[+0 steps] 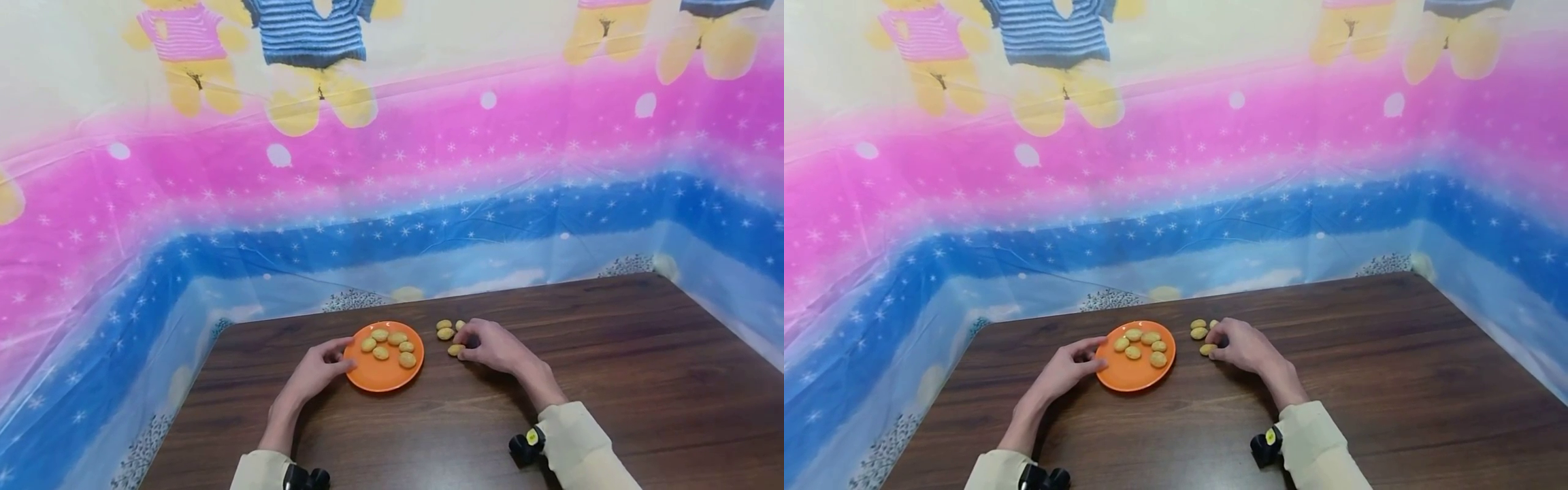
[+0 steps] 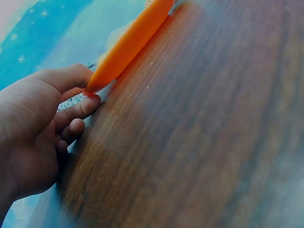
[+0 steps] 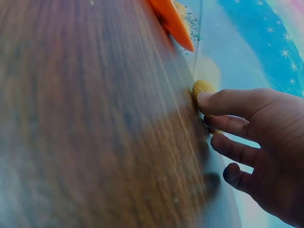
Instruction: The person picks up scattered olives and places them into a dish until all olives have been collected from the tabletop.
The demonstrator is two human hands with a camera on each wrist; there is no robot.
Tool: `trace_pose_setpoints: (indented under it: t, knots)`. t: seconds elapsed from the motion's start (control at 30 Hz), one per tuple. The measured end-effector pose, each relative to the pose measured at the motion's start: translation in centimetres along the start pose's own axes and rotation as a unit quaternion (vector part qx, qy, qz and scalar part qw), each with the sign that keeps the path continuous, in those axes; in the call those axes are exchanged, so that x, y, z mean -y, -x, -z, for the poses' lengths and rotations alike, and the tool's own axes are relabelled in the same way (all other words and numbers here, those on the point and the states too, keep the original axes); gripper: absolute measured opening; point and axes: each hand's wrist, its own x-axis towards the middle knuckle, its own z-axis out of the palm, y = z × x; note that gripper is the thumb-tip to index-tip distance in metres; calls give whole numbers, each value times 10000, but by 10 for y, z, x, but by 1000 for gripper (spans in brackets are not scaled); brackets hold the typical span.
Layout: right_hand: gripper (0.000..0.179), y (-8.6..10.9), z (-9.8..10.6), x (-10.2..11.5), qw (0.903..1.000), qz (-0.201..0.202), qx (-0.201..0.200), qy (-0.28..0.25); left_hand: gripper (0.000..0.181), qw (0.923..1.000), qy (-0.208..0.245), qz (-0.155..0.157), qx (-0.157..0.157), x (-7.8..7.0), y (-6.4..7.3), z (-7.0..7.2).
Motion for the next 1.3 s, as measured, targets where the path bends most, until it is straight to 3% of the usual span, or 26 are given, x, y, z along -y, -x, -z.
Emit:
trace_pose_setpoints:
  t: [0.5, 1.3]
  knots:
    - [18, 0, 2, 5, 9997, -156, -56, -153, 48, 9999, -81, 99, -41, -1, -1, -1]
    - [17, -3, -4, 21, 9939, 1001, -367, -283, 48, 10000, -7, 34, 4, 1, 0, -1]
